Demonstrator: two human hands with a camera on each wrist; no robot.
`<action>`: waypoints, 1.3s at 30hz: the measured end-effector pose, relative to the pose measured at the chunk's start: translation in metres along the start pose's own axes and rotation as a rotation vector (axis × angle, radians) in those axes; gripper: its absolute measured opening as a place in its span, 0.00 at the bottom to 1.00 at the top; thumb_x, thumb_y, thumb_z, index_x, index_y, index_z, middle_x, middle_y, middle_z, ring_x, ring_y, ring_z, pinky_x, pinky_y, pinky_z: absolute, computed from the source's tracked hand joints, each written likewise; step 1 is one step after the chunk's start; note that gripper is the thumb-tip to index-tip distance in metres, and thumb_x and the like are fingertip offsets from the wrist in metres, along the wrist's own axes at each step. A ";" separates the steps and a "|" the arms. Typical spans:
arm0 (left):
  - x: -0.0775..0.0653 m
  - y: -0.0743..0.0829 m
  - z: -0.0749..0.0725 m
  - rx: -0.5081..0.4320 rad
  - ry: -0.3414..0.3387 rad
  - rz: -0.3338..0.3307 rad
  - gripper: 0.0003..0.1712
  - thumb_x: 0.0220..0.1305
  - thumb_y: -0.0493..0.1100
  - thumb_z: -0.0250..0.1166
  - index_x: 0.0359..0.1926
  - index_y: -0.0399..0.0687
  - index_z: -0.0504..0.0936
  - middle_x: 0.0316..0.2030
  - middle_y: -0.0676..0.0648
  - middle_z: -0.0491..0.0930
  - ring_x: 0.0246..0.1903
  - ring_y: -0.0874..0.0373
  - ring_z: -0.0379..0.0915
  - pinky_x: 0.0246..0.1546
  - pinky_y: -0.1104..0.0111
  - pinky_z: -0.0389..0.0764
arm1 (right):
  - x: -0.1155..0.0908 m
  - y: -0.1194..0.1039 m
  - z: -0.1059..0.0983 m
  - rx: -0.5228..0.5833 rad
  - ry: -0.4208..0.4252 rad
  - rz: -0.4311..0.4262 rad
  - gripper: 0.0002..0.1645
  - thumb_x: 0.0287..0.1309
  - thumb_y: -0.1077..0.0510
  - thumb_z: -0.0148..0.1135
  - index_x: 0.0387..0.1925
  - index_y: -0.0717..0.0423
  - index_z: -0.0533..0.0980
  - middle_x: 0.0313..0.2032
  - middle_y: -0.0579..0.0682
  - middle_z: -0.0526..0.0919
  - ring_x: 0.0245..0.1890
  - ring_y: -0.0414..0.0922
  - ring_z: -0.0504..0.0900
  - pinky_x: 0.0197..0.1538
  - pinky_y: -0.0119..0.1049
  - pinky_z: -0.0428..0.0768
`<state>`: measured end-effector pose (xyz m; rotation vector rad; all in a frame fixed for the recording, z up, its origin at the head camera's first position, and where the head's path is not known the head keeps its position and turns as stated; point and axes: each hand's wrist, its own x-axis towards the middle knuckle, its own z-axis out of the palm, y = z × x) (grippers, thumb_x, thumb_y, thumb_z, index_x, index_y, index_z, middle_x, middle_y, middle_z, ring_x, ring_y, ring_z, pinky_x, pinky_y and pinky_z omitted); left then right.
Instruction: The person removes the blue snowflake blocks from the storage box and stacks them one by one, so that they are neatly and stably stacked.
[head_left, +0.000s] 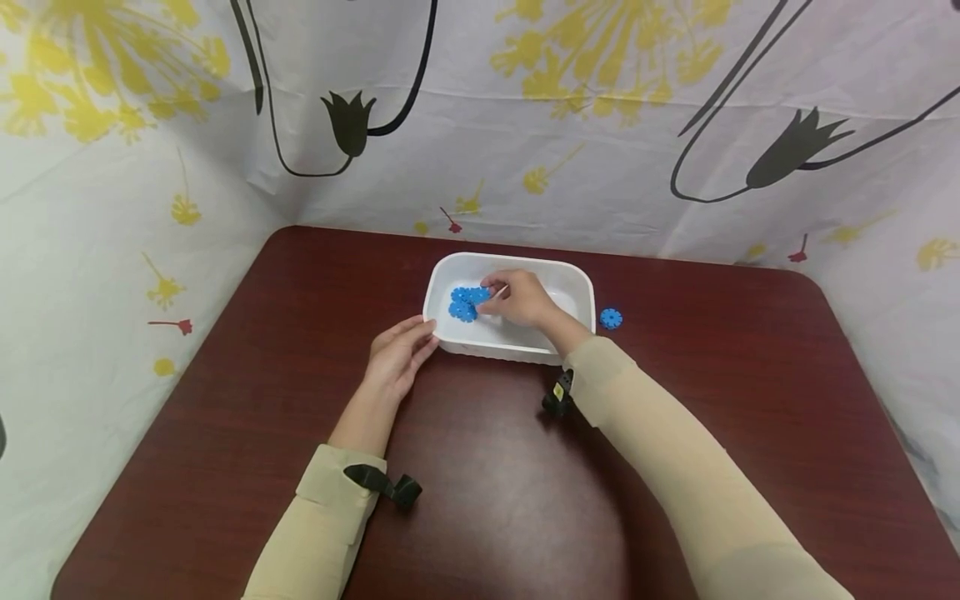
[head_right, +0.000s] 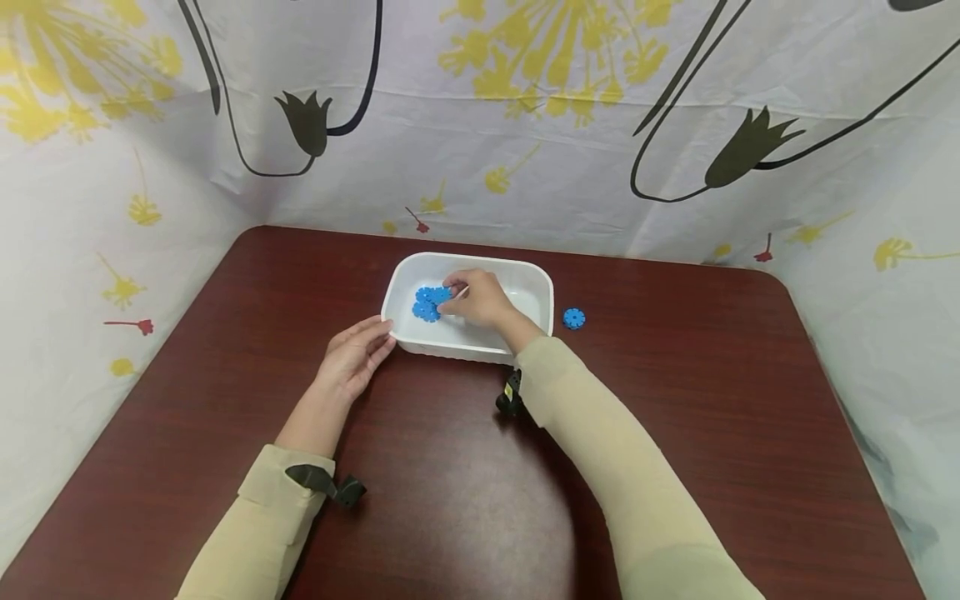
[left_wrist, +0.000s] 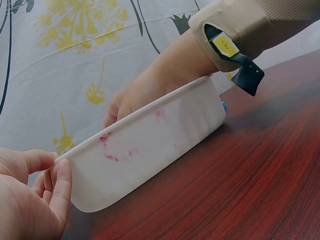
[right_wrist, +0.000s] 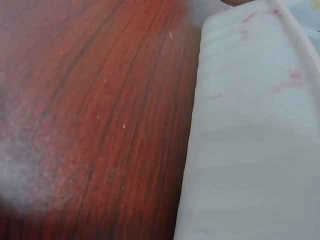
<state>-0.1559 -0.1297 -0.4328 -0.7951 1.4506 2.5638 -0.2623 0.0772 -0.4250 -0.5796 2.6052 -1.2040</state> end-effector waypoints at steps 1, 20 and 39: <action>0.000 0.000 0.000 0.000 0.000 0.000 0.14 0.65 0.30 0.68 0.50 0.37 0.78 0.38 0.46 0.79 0.32 0.61 0.79 0.42 0.73 0.87 | -0.002 -0.001 -0.001 0.002 0.008 -0.007 0.25 0.55 0.59 0.77 0.52 0.63 0.81 0.41 0.57 0.84 0.41 0.51 0.84 0.45 0.39 0.85; -0.001 -0.001 0.000 -0.018 0.002 0.003 0.11 0.64 0.29 0.68 0.47 0.38 0.79 0.32 0.48 0.80 0.29 0.61 0.79 0.40 0.74 0.87 | -0.037 -0.002 -0.028 0.024 0.090 -0.030 0.25 0.55 0.57 0.77 0.53 0.60 0.81 0.43 0.56 0.84 0.41 0.49 0.83 0.43 0.40 0.84; -0.003 0.000 0.001 -0.003 0.008 -0.012 0.14 0.65 0.30 0.67 0.50 0.37 0.78 0.35 0.47 0.80 0.31 0.61 0.79 0.42 0.73 0.87 | -0.061 0.006 -0.055 0.093 0.153 -0.016 0.25 0.55 0.59 0.77 0.53 0.62 0.81 0.42 0.57 0.84 0.40 0.49 0.81 0.38 0.31 0.80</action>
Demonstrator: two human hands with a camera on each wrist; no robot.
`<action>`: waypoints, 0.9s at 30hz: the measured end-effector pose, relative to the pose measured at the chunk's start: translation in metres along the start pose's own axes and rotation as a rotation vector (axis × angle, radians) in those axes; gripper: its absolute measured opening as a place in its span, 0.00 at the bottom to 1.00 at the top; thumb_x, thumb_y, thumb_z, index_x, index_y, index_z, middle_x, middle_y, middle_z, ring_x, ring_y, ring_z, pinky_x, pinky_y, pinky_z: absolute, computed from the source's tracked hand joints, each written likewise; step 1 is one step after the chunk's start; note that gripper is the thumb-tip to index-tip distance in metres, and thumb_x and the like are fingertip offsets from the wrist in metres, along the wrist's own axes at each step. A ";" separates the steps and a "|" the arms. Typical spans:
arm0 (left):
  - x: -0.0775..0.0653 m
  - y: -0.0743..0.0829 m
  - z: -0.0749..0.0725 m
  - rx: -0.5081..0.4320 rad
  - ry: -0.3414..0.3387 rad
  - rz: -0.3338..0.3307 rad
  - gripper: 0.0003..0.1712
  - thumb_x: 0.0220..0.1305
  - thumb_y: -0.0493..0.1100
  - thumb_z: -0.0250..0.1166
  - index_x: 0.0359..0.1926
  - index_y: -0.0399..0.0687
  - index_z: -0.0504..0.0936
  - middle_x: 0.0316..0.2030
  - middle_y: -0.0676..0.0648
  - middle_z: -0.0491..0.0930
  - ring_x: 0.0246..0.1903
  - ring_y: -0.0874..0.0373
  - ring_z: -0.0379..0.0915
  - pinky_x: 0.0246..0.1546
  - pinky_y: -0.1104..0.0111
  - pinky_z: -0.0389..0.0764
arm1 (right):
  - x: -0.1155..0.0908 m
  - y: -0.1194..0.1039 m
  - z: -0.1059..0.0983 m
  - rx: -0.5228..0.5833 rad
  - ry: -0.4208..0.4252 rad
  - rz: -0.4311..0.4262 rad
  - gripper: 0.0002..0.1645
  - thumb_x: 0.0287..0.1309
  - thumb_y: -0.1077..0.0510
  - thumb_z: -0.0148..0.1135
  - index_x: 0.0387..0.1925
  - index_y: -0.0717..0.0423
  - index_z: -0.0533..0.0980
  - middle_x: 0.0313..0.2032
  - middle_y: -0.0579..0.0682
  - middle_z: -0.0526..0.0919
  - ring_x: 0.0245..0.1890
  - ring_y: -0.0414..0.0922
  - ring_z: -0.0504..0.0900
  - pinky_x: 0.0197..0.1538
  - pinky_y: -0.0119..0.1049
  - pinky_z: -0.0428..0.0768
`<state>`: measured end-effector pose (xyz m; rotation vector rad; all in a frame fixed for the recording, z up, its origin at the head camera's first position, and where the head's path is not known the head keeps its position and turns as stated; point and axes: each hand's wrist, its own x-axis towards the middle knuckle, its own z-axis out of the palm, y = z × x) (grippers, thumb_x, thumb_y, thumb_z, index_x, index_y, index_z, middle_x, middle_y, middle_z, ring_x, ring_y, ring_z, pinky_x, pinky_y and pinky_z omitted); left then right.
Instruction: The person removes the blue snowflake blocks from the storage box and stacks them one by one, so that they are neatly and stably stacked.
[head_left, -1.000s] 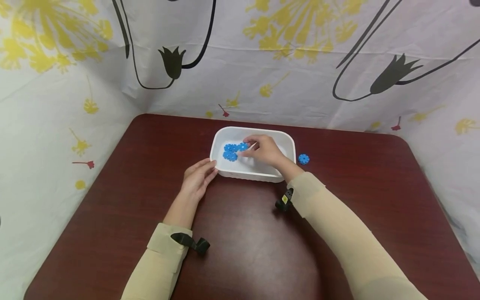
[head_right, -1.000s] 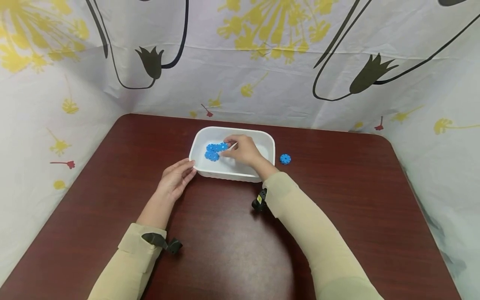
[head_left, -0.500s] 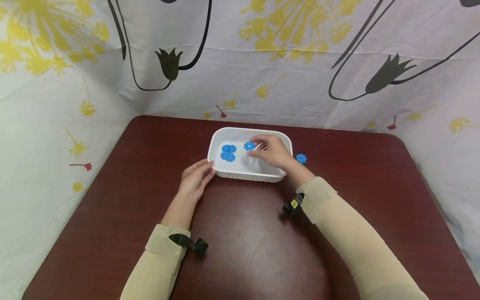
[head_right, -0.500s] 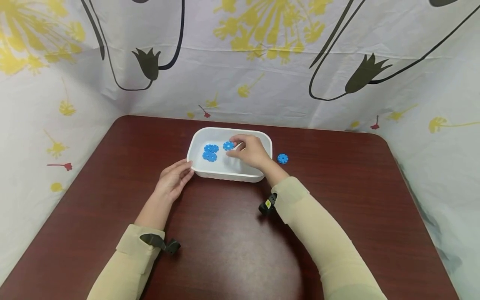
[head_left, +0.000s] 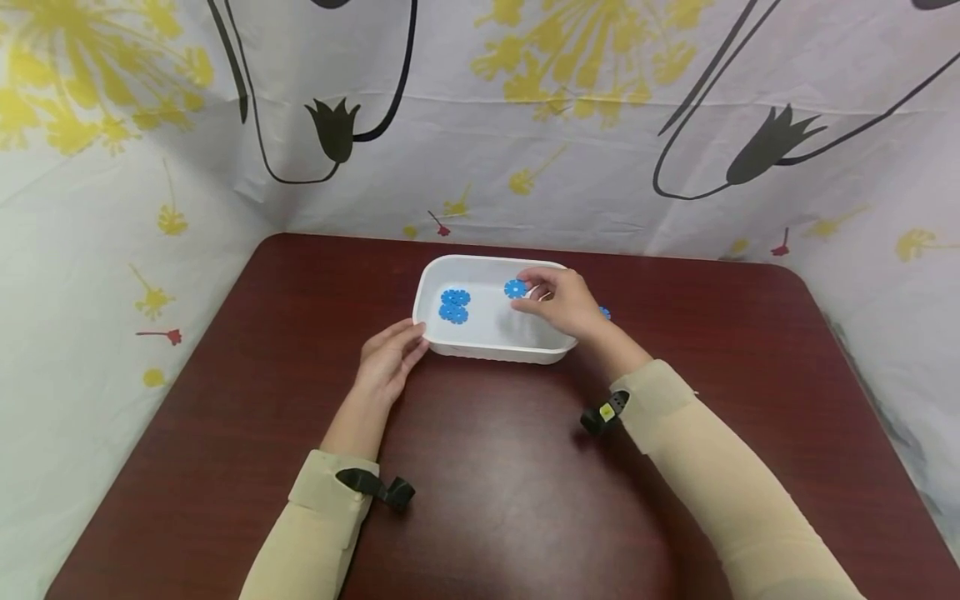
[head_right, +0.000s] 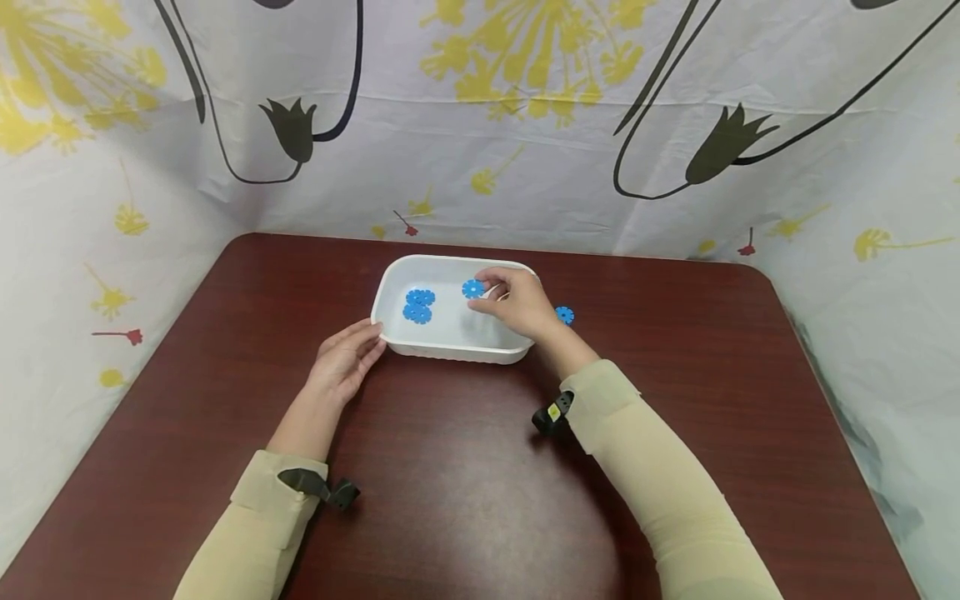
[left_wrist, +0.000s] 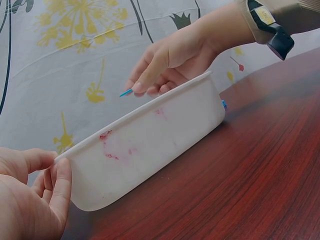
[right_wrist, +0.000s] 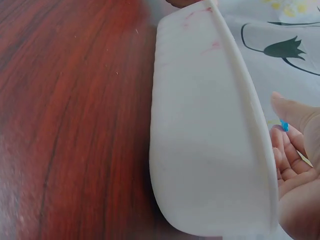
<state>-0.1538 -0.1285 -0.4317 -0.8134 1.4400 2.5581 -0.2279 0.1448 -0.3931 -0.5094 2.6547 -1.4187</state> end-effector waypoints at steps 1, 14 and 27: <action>0.000 0.000 0.000 -0.001 0.000 0.001 0.14 0.65 0.29 0.67 0.50 0.37 0.78 0.35 0.47 0.80 0.31 0.61 0.79 0.42 0.73 0.87 | -0.001 0.000 -0.002 0.001 0.005 0.000 0.24 0.55 0.59 0.77 0.53 0.62 0.81 0.41 0.57 0.84 0.40 0.49 0.81 0.38 0.30 0.80; -0.001 0.000 0.000 0.004 0.000 -0.005 0.17 0.65 0.30 0.67 0.54 0.37 0.78 0.39 0.46 0.79 0.32 0.61 0.80 0.44 0.72 0.87 | -0.005 0.008 -0.017 0.024 0.036 0.002 0.23 0.57 0.60 0.76 0.53 0.63 0.81 0.38 0.57 0.84 0.38 0.48 0.79 0.36 0.25 0.80; 0.000 0.000 0.000 0.005 0.002 -0.006 0.17 0.65 0.30 0.68 0.54 0.36 0.78 0.39 0.46 0.79 0.33 0.61 0.79 0.44 0.72 0.87 | -0.007 0.014 -0.032 -0.003 0.099 0.019 0.24 0.56 0.58 0.76 0.53 0.62 0.81 0.38 0.57 0.83 0.37 0.46 0.78 0.33 0.23 0.78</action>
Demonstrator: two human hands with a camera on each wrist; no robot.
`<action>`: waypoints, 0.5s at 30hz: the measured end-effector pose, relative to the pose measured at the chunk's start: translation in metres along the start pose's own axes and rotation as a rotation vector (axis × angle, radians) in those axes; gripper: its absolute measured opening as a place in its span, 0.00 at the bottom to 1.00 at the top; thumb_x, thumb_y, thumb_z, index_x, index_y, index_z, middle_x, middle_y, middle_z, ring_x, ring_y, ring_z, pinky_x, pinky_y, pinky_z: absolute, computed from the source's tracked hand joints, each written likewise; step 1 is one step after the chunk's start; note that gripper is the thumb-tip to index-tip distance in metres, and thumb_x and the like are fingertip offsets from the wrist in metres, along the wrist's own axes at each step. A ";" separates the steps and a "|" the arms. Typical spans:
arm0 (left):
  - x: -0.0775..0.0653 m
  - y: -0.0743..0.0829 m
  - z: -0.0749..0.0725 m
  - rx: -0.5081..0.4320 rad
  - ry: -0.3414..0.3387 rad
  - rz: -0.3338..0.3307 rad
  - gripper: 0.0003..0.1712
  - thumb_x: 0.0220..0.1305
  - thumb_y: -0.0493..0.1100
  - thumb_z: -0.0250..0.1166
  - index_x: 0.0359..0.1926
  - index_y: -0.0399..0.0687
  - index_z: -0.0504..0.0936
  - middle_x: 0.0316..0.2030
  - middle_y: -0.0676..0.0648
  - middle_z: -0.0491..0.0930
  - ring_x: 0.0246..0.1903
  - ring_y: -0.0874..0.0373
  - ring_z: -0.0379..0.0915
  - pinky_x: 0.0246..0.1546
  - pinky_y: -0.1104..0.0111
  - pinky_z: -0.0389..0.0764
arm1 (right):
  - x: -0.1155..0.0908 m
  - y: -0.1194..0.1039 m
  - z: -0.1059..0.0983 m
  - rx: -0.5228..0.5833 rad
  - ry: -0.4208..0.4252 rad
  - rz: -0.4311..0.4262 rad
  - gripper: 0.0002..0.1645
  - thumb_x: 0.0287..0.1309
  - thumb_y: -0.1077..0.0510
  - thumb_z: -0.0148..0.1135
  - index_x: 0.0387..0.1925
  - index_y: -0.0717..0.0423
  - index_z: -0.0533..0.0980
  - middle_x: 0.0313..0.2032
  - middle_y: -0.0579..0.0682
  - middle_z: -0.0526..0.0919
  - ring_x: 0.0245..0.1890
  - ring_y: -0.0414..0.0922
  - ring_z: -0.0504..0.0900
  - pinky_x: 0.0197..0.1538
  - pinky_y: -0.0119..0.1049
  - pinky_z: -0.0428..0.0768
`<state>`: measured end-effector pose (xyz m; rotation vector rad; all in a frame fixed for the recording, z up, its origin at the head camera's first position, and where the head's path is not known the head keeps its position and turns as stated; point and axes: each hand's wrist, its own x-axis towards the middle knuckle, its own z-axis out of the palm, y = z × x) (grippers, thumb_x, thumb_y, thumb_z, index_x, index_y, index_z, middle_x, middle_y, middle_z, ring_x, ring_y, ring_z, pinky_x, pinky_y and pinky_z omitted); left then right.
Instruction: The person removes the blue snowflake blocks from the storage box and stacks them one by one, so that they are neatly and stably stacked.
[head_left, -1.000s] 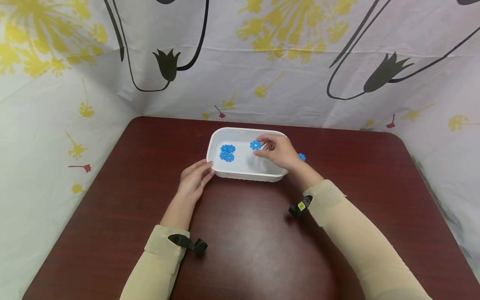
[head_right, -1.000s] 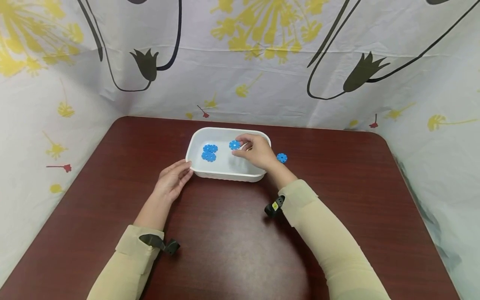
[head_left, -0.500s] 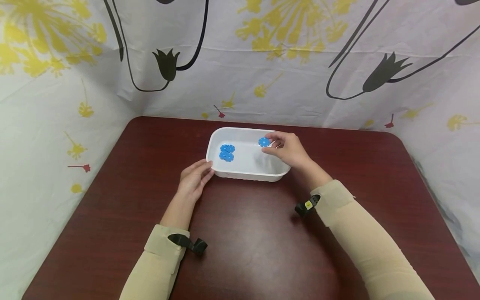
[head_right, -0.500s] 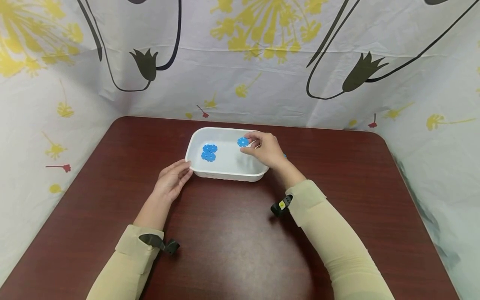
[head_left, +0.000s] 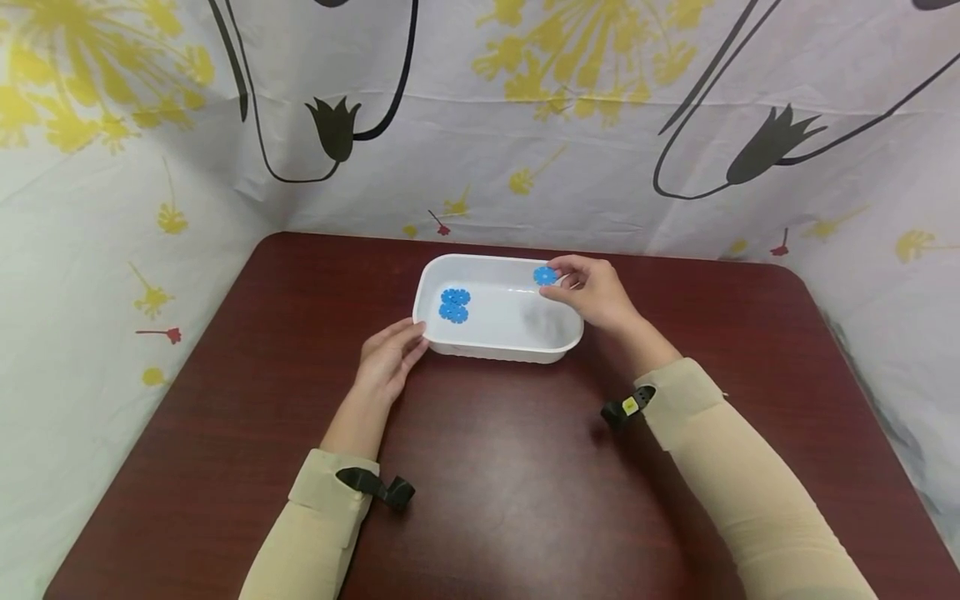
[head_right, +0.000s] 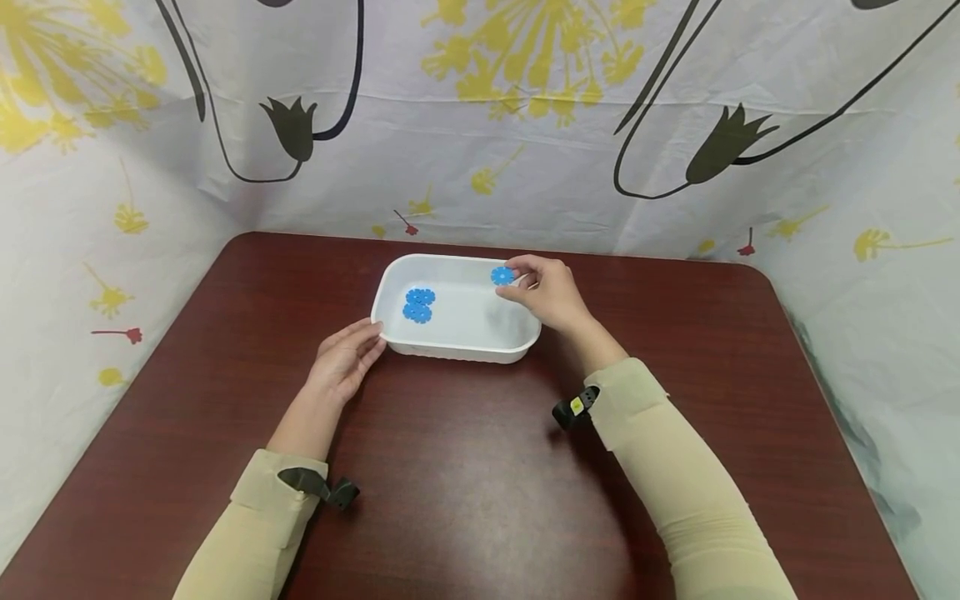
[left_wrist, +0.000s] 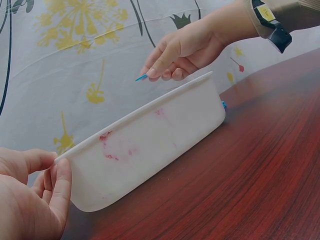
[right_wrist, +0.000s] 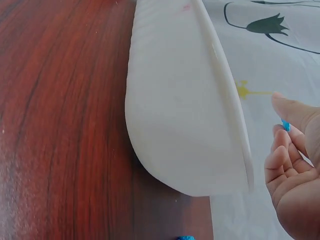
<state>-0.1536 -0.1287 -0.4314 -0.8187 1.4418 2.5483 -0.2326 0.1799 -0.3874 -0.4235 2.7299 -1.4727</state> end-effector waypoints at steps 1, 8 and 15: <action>0.000 0.000 0.000 -0.002 0.000 0.002 0.17 0.65 0.30 0.68 0.54 0.36 0.78 0.39 0.46 0.80 0.33 0.61 0.79 0.44 0.72 0.87 | 0.000 0.001 -0.001 0.003 0.005 0.003 0.24 0.56 0.58 0.76 0.53 0.62 0.81 0.37 0.56 0.83 0.36 0.46 0.78 0.33 0.23 0.78; 0.000 0.000 0.000 -0.011 -0.004 0.010 0.14 0.65 0.30 0.67 0.51 0.37 0.78 0.38 0.47 0.80 0.32 0.61 0.79 0.44 0.72 0.87 | -0.003 0.007 -0.011 0.011 0.032 0.048 0.25 0.58 0.56 0.76 0.54 0.61 0.80 0.32 0.53 0.81 0.34 0.44 0.76 0.30 0.25 0.75; 0.001 -0.001 0.001 -0.009 -0.005 0.016 0.14 0.65 0.29 0.67 0.51 0.37 0.78 0.37 0.47 0.80 0.31 0.61 0.79 0.43 0.72 0.88 | -0.006 0.014 -0.019 0.003 0.051 0.081 0.25 0.59 0.54 0.74 0.55 0.60 0.80 0.37 0.53 0.81 0.35 0.43 0.77 0.32 0.24 0.77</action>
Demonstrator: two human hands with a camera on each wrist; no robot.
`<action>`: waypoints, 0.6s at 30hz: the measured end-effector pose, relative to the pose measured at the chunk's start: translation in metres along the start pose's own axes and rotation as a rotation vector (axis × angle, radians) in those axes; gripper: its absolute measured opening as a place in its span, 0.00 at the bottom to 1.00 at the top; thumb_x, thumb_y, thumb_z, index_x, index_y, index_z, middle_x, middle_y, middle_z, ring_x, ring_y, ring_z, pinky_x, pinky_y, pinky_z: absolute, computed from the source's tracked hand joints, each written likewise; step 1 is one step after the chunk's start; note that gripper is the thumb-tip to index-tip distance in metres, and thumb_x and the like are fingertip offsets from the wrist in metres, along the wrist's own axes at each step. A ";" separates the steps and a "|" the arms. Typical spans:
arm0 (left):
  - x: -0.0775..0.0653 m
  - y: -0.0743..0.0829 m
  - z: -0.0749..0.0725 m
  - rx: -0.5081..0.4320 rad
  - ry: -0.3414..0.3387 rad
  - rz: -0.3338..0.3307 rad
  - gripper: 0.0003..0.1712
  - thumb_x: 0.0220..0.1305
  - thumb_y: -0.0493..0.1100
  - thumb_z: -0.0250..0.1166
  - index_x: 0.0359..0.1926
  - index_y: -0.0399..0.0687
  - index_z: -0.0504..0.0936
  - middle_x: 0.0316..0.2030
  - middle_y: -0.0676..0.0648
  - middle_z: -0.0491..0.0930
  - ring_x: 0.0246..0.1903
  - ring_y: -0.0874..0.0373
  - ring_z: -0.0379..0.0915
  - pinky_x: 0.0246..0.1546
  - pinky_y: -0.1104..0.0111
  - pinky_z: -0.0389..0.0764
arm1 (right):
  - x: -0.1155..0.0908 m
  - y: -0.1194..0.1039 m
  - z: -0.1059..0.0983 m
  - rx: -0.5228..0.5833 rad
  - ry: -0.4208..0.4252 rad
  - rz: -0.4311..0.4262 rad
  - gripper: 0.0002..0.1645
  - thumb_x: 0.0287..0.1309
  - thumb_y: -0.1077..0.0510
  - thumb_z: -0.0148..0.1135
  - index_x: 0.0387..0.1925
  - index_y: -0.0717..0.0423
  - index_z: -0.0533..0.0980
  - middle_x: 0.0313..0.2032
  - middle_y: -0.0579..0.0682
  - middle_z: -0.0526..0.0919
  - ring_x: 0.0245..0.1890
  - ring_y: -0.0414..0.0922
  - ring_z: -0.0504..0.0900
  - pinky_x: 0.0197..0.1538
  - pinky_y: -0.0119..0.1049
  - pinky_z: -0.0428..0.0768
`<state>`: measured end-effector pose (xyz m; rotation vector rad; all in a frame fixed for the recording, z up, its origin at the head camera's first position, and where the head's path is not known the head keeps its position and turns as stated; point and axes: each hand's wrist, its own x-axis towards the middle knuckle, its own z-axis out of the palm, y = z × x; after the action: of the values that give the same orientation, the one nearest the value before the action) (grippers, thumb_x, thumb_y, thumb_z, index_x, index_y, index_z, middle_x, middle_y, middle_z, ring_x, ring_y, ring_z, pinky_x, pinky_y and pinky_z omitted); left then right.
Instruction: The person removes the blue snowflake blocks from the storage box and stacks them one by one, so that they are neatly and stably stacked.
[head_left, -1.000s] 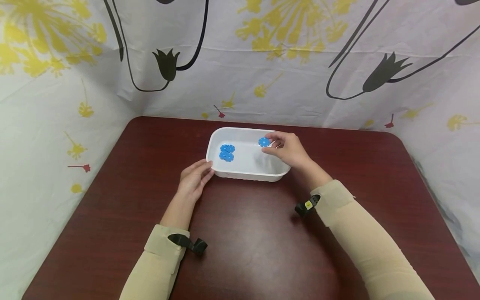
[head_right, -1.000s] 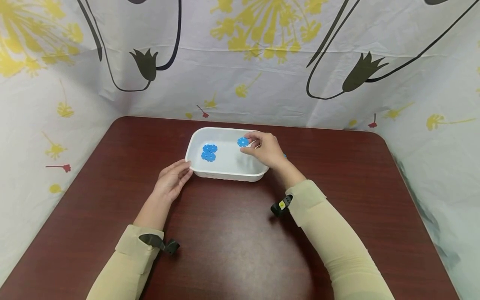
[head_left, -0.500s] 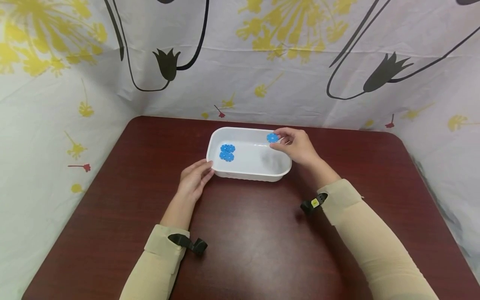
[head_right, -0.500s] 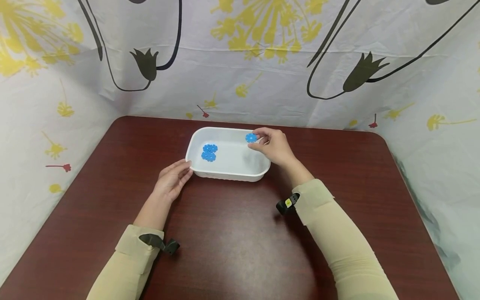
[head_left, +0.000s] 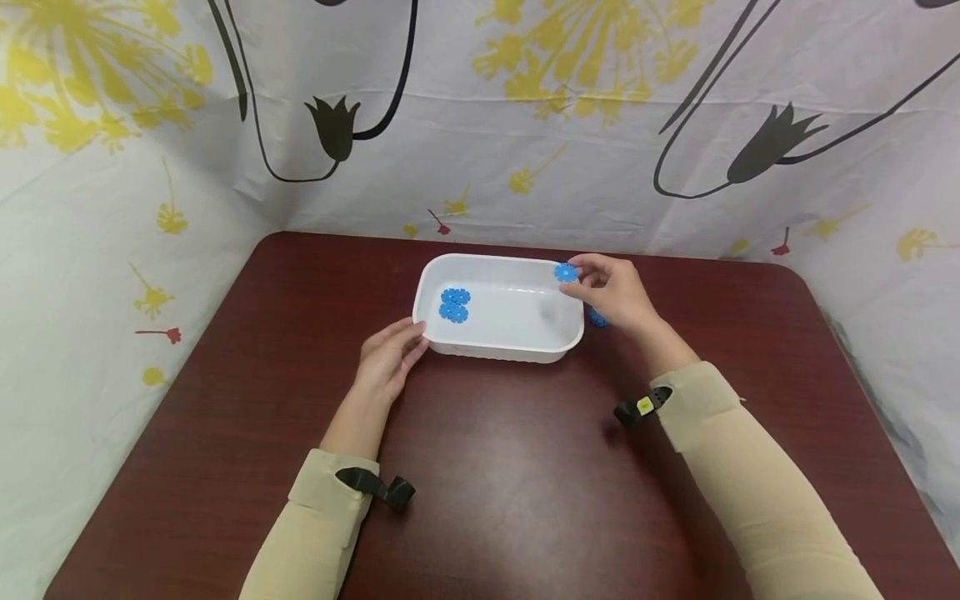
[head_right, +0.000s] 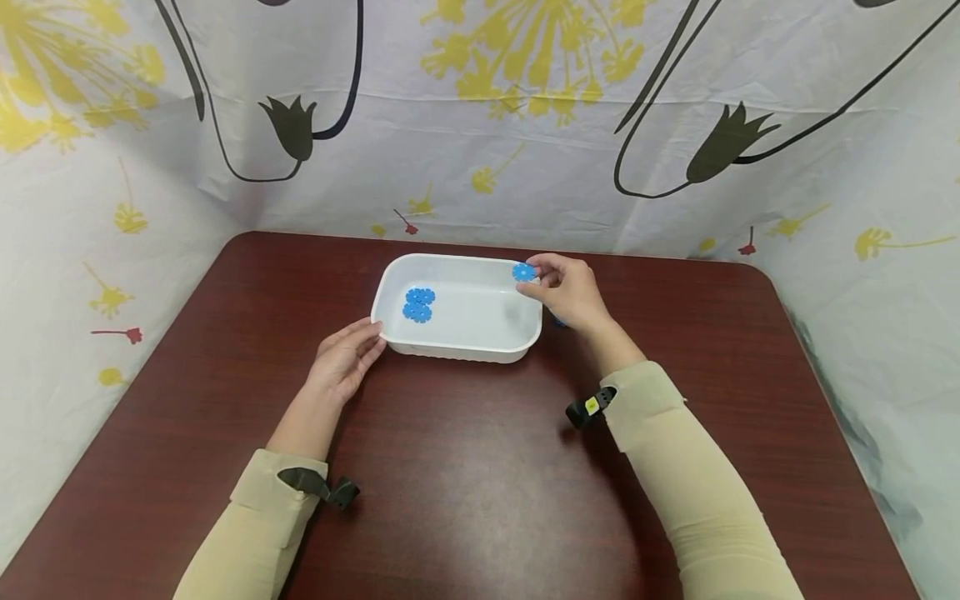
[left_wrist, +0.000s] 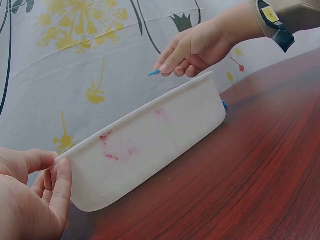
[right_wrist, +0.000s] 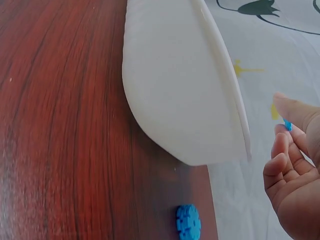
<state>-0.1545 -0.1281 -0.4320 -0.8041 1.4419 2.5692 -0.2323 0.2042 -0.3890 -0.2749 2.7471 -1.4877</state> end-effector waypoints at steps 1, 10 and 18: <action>0.000 0.000 0.000 0.000 -0.001 -0.001 0.14 0.65 0.29 0.67 0.51 0.37 0.78 0.37 0.47 0.80 0.31 0.61 0.79 0.43 0.72 0.87 | 0.000 0.001 -0.001 -0.001 0.007 0.004 0.25 0.59 0.54 0.74 0.55 0.60 0.80 0.37 0.53 0.82 0.35 0.43 0.77 0.32 0.24 0.78; -0.002 0.001 -0.001 0.011 -0.003 -0.009 0.16 0.65 0.30 0.67 0.53 0.36 0.78 0.39 0.47 0.79 0.33 0.61 0.79 0.45 0.72 0.87 | -0.003 0.013 -0.009 0.008 0.031 0.039 0.26 0.60 0.52 0.74 0.56 0.58 0.80 0.40 0.53 0.82 0.37 0.43 0.77 0.30 0.25 0.77; -0.002 0.001 0.000 0.010 -0.012 -0.010 0.15 0.66 0.30 0.67 0.53 0.37 0.77 0.39 0.46 0.79 0.33 0.61 0.79 0.45 0.72 0.87 | -0.009 0.026 -0.016 0.004 0.053 0.057 0.27 0.61 0.50 0.73 0.57 0.57 0.79 0.44 0.55 0.82 0.38 0.43 0.77 0.31 0.23 0.79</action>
<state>-0.1530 -0.1288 -0.4301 -0.7908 1.4426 2.5532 -0.2289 0.2332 -0.4024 -0.1580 2.7670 -1.5074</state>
